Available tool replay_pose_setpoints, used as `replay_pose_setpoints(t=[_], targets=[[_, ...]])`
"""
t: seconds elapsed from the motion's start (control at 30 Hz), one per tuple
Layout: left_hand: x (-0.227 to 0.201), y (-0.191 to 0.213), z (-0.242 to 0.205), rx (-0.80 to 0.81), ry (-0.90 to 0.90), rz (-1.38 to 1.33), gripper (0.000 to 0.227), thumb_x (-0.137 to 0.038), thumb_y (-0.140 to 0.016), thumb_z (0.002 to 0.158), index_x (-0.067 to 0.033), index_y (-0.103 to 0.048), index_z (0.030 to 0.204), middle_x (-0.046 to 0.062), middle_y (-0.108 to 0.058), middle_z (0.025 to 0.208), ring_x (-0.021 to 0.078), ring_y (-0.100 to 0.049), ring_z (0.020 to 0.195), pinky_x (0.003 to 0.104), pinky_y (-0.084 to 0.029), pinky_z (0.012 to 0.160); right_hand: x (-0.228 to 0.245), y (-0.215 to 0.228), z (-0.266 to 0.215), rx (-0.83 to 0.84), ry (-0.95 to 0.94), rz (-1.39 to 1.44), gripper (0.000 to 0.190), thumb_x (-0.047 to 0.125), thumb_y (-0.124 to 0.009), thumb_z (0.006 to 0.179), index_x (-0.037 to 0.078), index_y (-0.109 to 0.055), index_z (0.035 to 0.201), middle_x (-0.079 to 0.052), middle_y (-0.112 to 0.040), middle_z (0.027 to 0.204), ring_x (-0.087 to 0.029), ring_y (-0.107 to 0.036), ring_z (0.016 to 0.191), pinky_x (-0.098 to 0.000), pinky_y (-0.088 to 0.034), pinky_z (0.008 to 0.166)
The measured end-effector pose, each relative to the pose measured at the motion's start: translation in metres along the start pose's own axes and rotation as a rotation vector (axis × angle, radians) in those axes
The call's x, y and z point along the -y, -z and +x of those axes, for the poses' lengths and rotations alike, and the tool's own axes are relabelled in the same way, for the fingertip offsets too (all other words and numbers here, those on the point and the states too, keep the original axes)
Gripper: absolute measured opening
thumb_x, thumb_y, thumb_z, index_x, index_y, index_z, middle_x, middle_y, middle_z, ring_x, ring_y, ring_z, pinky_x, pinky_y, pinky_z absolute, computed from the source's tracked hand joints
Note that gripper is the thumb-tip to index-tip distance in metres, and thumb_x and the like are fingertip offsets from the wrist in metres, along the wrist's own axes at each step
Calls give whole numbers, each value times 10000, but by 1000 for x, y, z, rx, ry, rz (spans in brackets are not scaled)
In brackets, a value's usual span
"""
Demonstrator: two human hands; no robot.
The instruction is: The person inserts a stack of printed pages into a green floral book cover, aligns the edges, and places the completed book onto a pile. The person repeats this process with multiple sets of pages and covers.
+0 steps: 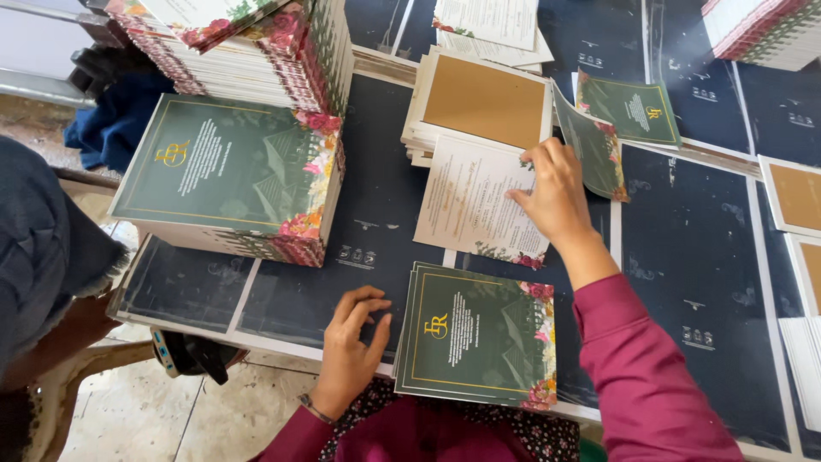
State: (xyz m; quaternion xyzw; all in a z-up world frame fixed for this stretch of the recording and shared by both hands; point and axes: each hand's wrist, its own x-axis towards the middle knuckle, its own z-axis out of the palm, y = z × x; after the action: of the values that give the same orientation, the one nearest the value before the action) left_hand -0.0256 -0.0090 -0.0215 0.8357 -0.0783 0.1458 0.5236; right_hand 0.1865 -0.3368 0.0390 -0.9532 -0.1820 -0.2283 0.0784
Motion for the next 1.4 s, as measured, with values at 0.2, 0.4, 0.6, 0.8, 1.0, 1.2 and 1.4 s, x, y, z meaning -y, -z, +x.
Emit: replay_pose_setpoints(t=[0.2,0.4,0.6,0.8,1.0,1.2,1.4], targets=[[-5,-1,6,0,-64,0,146,-63,-717,901,-80,-728,1046,97,-690,1095,315,-722,961,366,-614,742,-4,12,19,237,-118,-17,609,205,-993,594,111,-595,1044,-71,-496,1126,-373,-507,1148,-543,-448,925],[0,-4,2,-38,-47,-41,142,-31,-710,892,-63,-736,1028,90,-700,1042,305,-735,862,342,-622,703,32,82,-25,146,-100,328,521,99,-961,669,126,-577,1020,-72,-694,883,-374,-724,903,-451,-534,836],[-9,-1,8,-24,-48,-93,97,-55,-687,942,-30,-721,1030,137,-706,1045,353,-756,875,353,-642,702,111,113,-186,-285,8,185,205,-45,-853,857,100,-747,758,-65,-653,821,-303,-627,736,-400,-545,779],[-20,7,-5,254,-41,-141,438,-265,-601,1027,-5,-560,1378,179,-559,1462,292,-635,1286,384,-585,1026,155,91,-271,-28,114,156,505,396,-783,914,1,-695,1217,-157,-666,1174,-303,-653,1037,-450,-546,909],[-45,-2,-38,674,75,53,1489,-164,-1039,718,4,131,1623,266,140,1733,371,47,1631,437,-135,1277,120,79,-281,-21,-578,311,724,260,-743,922,-44,-455,1513,-153,-649,1132,-265,-669,971,-389,-562,902],[-49,-5,-34,612,42,-30,1291,37,-865,799,-70,98,1652,287,127,1739,409,75,1633,453,-171,1241,87,93,-232,248,-755,336,650,392,-739,893,51,-610,1431,-108,-813,1020,-203,-790,827,-308,-645,834],[-55,1,-26,473,164,49,1119,-302,-863,860,-136,-88,1650,231,77,1752,419,-137,1614,522,-312,1201,-17,55,-88,-237,-362,245,85,158,-780,1019,84,-739,1017,-14,-638,792,-152,-554,679,-338,-468,685]])
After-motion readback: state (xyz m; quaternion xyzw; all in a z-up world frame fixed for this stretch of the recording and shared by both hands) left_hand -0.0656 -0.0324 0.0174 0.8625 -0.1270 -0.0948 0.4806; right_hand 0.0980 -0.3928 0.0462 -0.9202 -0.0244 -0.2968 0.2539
